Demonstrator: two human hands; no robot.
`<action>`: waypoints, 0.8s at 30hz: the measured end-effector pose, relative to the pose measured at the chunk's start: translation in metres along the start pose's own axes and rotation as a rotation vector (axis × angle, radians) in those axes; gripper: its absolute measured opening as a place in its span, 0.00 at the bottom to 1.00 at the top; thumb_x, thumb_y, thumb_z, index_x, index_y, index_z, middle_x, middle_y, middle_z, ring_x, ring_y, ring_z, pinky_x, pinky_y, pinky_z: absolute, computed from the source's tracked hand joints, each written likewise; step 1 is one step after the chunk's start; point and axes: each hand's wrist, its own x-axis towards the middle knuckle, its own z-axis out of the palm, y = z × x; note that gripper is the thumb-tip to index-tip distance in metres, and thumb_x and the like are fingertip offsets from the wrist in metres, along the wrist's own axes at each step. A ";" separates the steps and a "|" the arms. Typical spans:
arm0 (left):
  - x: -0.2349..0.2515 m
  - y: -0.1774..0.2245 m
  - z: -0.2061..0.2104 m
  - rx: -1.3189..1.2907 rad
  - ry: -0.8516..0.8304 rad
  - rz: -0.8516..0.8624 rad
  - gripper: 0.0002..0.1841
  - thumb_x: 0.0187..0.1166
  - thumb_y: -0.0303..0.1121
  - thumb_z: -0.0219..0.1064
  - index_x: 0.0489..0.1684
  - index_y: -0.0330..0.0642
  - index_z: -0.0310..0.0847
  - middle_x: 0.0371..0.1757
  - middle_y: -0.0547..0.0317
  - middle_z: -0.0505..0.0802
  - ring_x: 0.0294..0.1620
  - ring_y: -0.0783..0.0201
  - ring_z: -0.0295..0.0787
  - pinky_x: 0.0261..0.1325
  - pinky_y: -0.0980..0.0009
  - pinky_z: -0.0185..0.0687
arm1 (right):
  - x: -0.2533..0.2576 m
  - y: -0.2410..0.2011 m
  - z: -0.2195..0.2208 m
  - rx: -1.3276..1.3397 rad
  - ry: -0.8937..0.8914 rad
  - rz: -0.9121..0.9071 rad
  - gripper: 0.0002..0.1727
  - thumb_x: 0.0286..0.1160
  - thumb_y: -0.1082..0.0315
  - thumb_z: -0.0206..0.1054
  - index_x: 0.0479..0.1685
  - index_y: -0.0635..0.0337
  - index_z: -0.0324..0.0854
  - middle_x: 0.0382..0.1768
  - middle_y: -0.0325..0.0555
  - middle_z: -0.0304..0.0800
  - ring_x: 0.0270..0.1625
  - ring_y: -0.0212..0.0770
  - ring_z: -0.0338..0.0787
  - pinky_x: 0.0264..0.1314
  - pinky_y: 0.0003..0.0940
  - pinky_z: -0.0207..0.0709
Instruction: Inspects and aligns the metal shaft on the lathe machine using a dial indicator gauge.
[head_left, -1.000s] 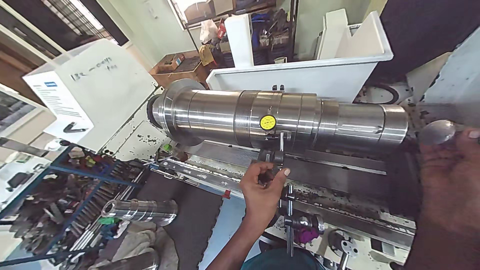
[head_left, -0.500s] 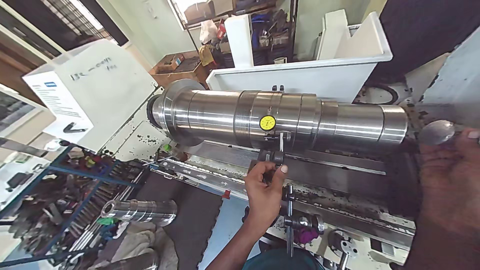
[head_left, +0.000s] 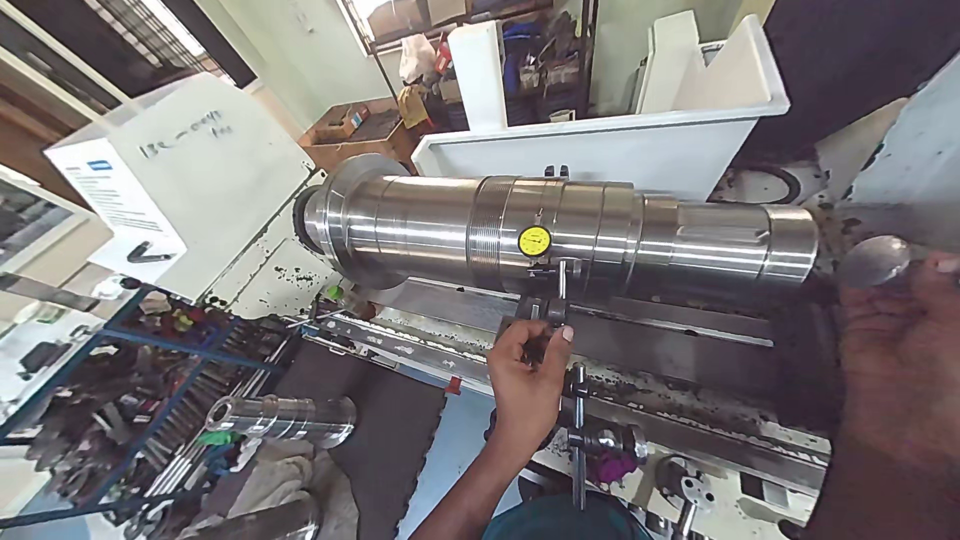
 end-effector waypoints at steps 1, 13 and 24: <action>0.000 0.000 0.000 0.002 0.005 0.007 0.03 0.73 0.24 0.72 0.36 0.32 0.87 0.26 0.59 0.90 0.23 0.74 0.84 0.28 0.79 0.83 | 0.000 0.000 0.000 0.004 -0.003 -0.002 0.40 0.83 0.73 0.66 0.88 0.48 0.45 0.61 0.46 0.83 0.57 0.47 0.93 0.64 0.47 0.89; 0.001 0.004 0.004 0.005 0.055 -0.025 0.03 0.69 0.21 0.75 0.33 0.32 0.88 0.24 0.59 0.90 0.21 0.74 0.83 0.26 0.79 0.82 | 0.002 0.001 -0.001 -0.003 -0.008 0.003 0.40 0.83 0.70 0.67 0.89 0.48 0.44 0.64 0.48 0.83 0.59 0.48 0.92 0.65 0.48 0.88; -0.001 0.006 0.008 0.022 0.098 -0.017 0.03 0.66 0.21 0.76 0.30 0.33 0.88 0.20 0.61 0.88 0.18 0.75 0.80 0.22 0.80 0.79 | -0.001 -0.001 0.001 -0.002 -0.002 0.015 0.40 0.84 0.70 0.66 0.89 0.49 0.43 0.63 0.47 0.82 0.59 0.46 0.92 0.66 0.47 0.88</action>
